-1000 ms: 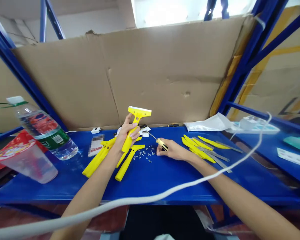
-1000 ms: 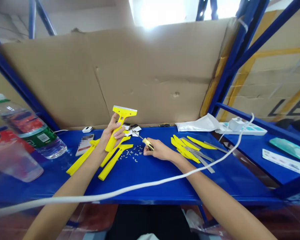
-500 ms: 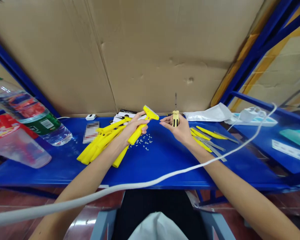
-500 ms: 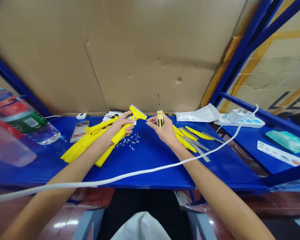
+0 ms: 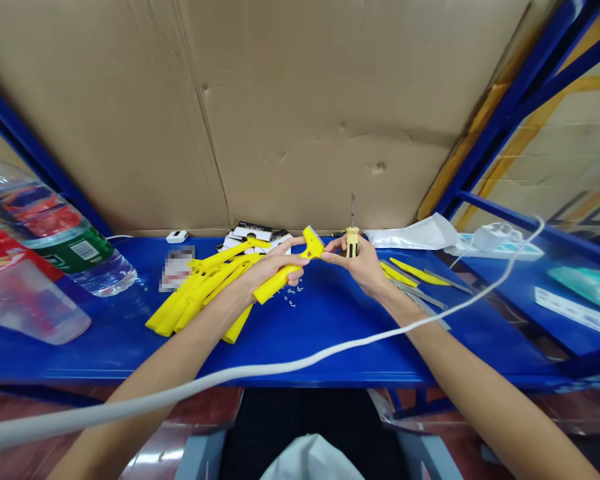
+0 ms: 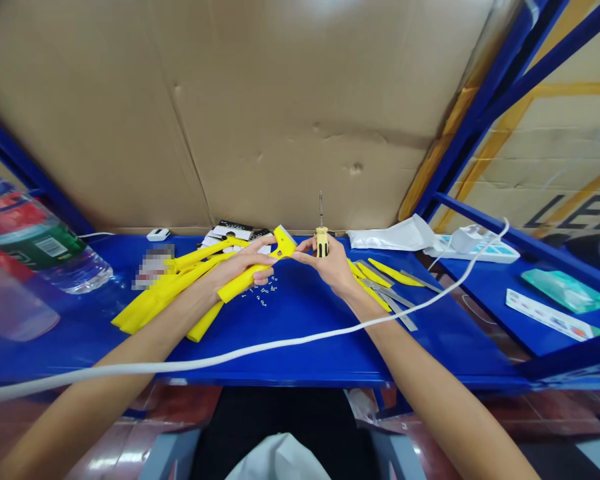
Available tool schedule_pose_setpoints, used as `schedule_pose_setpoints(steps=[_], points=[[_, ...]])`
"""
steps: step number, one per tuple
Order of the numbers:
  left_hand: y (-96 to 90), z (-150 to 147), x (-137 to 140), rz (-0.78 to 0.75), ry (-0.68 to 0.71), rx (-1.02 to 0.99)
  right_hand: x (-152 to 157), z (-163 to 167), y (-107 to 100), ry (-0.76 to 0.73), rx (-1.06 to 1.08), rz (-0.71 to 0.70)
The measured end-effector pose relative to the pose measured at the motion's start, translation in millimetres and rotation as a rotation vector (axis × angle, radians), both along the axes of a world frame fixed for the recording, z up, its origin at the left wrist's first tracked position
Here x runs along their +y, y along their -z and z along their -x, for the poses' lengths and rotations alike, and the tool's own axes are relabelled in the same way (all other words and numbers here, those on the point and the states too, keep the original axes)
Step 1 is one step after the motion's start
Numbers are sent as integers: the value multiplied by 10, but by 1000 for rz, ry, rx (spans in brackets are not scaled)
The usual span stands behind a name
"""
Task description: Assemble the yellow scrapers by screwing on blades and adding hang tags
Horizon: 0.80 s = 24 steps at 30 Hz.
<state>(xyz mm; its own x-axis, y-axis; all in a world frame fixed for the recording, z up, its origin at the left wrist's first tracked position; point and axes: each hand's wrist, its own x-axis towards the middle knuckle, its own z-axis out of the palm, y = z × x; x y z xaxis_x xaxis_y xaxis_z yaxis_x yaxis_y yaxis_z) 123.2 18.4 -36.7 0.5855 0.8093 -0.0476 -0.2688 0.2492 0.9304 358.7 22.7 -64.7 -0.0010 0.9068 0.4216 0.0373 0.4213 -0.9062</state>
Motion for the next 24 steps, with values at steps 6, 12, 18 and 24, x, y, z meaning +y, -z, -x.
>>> schedule_pose_setpoints(steps=[6, 12, 18, 24], points=[[22, -28, 8, 39, -43, -37, -21, 41, -9, -12, 40, 64], [-6, -1, 9, 49, -5, -77, -34, 52, -52, -109, 162, 146], [23, 6, 30, 55, -26, -59, -25, 66, -16, -144, 215, 217], [26, 3, 32, 49, -8, -42, -35, 91, -12, -140, 248, 223]])
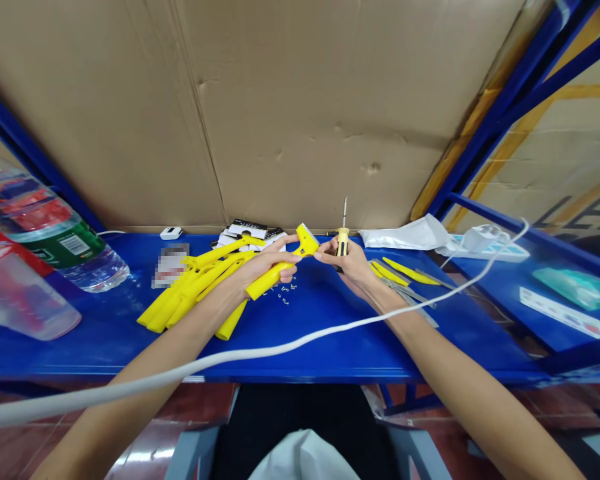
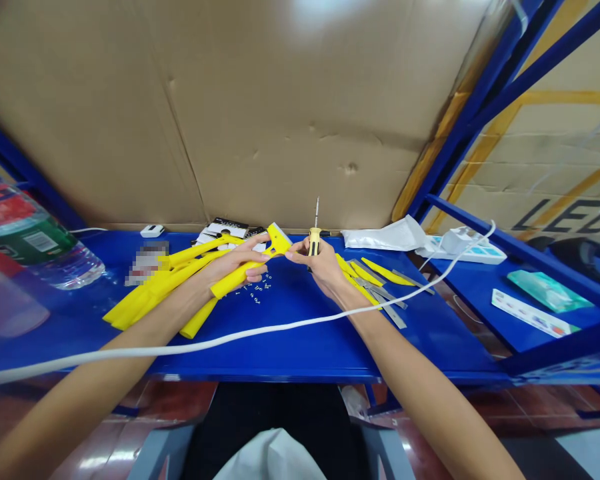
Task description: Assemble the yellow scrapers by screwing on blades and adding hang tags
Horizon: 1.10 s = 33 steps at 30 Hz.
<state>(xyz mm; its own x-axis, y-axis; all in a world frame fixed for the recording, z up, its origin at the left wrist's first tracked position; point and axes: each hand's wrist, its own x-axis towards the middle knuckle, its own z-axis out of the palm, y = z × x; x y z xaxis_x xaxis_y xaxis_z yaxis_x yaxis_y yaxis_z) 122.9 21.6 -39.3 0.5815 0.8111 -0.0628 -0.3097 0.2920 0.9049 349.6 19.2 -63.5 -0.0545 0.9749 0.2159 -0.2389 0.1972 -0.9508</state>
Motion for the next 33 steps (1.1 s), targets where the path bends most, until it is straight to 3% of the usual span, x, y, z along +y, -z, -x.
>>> schedule_pose_setpoints(steps=[6, 16, 33], points=[[4, 18, -9, -18, 13, 13, 25, -12, 9, 23, 20, 59], [-16, 67, -18, -54, 109, 31, 59, -118, -26, -182, 33, 229], [-6, 45, -7, -16, 25, -30, 7, -130, -113, -177, 38, 100]])
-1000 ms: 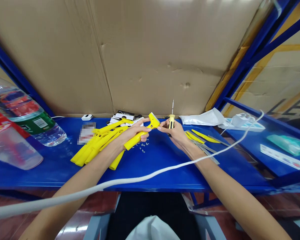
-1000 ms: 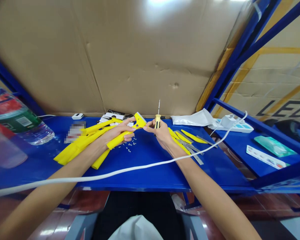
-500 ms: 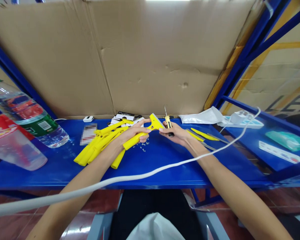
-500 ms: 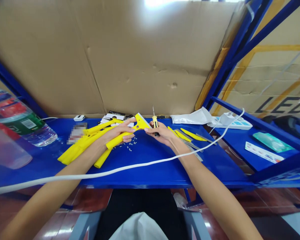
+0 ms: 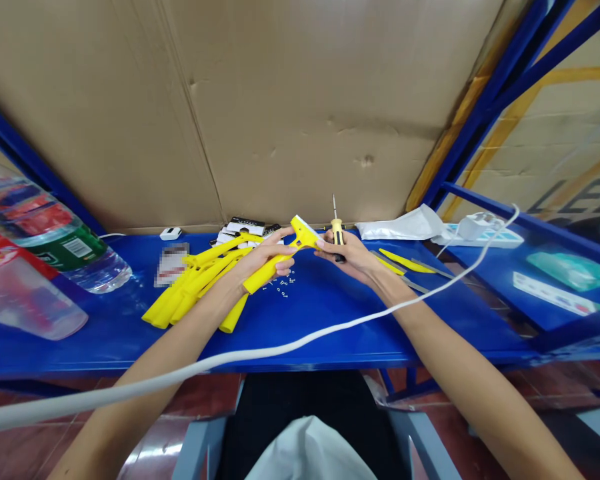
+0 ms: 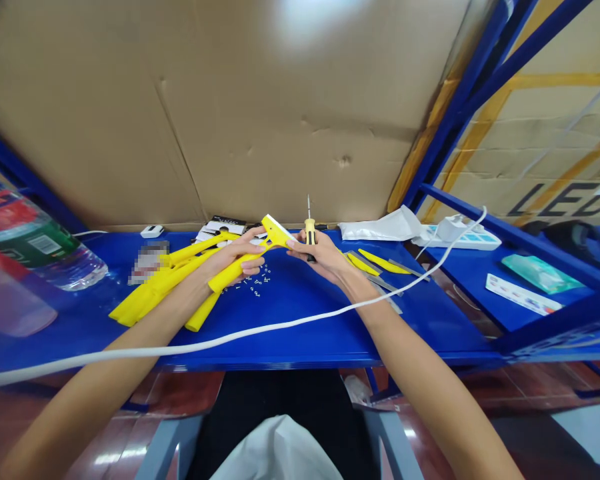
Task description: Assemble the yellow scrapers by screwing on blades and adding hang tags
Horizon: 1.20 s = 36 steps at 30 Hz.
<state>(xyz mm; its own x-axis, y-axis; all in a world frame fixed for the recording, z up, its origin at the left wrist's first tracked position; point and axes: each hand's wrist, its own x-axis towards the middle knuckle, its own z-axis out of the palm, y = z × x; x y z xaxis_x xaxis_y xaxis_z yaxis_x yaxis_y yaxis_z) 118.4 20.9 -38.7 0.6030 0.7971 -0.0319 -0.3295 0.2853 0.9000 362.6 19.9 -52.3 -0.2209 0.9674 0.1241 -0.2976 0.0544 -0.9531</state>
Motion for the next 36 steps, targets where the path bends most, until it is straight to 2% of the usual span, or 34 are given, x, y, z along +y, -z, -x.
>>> schedule_pose_setpoints(steps=[5, 8, 11, 13, 19, 24, 27, 30, 36], points=[[-23, -1, 6, -1, -14, -19, 28, 47, 75, 107, -71, -116], [-92, 19, -8, -16, -65, -77, 85, 68, 167, 211, -151, -180], [-161, 55, -18, -76, -125, -175, 124, 71, 260, 246, -277, -232], [-191, 72, -23, -102, -155, -253, 114, 83, 304, 201, -379, -269], [-210, 64, -53, -120, -191, -346, 12, 219, 373, -85, -599, -363], [-210, 127, -53, -145, -122, -308, -8, 279, 429, -114, -673, -413], [-207, 167, -37, -145, -99, -272, 4, 267, 442, -70, -704, -451], [-199, 172, -21, -130, -137, -258, 46, 212, 427, 20, -715, -485], [-144, 153, 39, -132, -181, -232, 177, -10, 293, 323, -614, -513]])
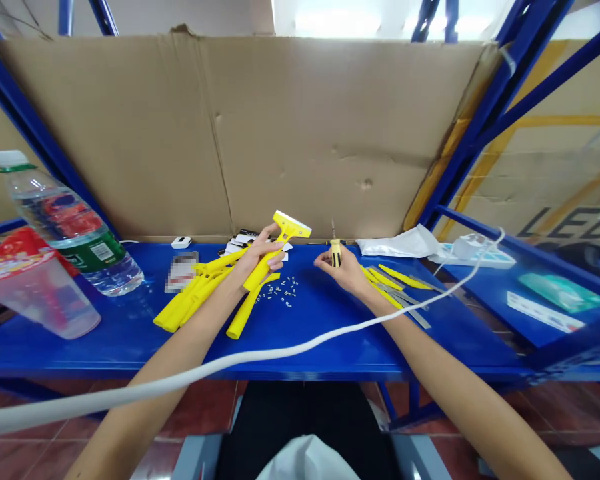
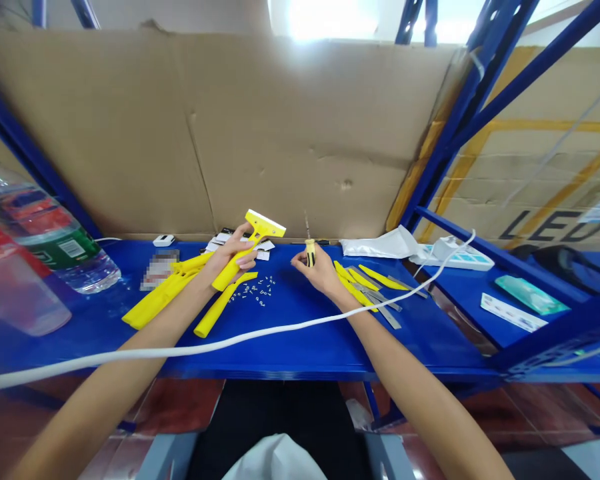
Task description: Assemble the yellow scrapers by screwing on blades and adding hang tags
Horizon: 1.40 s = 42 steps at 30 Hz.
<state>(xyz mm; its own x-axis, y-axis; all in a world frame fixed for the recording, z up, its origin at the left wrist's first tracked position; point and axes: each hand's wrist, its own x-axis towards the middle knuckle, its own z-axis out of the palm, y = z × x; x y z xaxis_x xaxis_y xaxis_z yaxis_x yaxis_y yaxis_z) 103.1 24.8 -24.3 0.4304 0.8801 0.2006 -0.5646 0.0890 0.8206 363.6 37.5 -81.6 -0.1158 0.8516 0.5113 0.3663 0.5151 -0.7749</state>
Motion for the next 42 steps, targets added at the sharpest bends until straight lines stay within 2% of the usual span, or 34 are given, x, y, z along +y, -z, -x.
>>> schedule_pose_setpoints(steps=[4, 7, 11, 16, 24, 30, 36, 39, 42], points=[[56, -23, 45, 42, 11, 95, -7, -67, -125, 96, 134, -121], [91, -58, 48, 107, 56, 170, -76, -37, -197, 89, 151, -184], [118, -117, 20, 172, 113, 224, -178, 51, -263, 45, 95, -200], [165, -197, -8, 164, 172, 299, -216, 128, -345, 52, 23, -198], [188, -244, -46, 217, 155, 276, -184, 141, -420, 20, -105, -226], [148, -224, -49, 268, 156, 223, -132, 197, -568, -53, -160, -164], [113, -167, -37, 297, 134, 121, 131, 289, -778, -117, -138, -85], [91, -122, -26, 312, 127, 94, 283, 354, -773, -158, -70, -6], [82, -98, -21, 331, 122, 90, 361, 402, -668, -207, 41, 102]])
